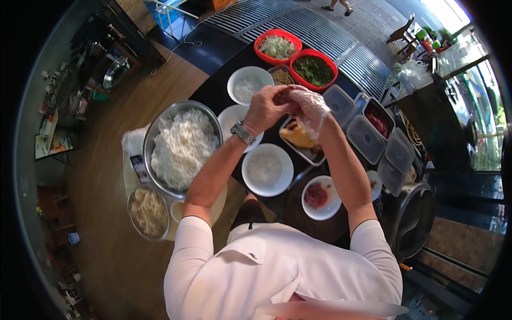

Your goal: The person assembles bowls of noodle soup by adding noodles, sliced meat, and vegetables, then ladles hot broth over the ingredients. They handle bowls, containers, and a ladle while working at a food stall counter.

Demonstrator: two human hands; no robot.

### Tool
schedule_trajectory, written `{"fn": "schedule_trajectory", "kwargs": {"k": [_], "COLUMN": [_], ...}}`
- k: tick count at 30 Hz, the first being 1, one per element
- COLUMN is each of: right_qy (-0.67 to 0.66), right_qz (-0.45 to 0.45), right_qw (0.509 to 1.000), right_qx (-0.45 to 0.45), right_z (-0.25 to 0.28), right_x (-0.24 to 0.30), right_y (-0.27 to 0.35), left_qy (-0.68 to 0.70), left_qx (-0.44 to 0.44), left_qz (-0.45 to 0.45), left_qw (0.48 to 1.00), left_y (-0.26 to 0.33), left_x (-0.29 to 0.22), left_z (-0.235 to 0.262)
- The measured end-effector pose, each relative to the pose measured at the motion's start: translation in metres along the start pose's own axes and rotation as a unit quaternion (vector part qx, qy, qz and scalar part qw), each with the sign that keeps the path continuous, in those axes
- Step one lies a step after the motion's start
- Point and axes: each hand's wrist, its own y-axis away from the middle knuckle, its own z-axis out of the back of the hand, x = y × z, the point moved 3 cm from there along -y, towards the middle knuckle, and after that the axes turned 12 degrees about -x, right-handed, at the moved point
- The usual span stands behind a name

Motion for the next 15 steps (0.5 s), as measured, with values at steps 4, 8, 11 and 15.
{"fn": "schedule_trajectory", "kwargs": {"k": [4, 8, 11, 15], "right_qy": [0.033, 0.058, 0.055, 0.158], "right_qz": [-0.068, -0.077, -0.128, -0.159], "right_qw": [0.996, 0.994, 0.986, 0.954], "right_qx": [0.038, -0.051, -0.096, -0.202], "right_z": [-0.038, -0.043, -0.038, -0.029], "right_x": [-0.021, -0.059, -0.086, -0.106], "right_y": [-0.103, -0.178, -0.216, -0.240], "left_qy": [0.096, -0.027, -0.092, -0.192], "left_qx": [0.066, 0.099, 0.100, 0.105], "left_qz": [0.207, 0.302, 0.292, 0.226], "left_qw": [0.971, 0.948, 0.947, 0.949], "left_y": [-0.049, -0.072, -0.077, -0.077], "left_x": [0.112, 0.196, 0.236, 0.266], "left_z": [0.039, 0.059, 0.059, 0.059]}}
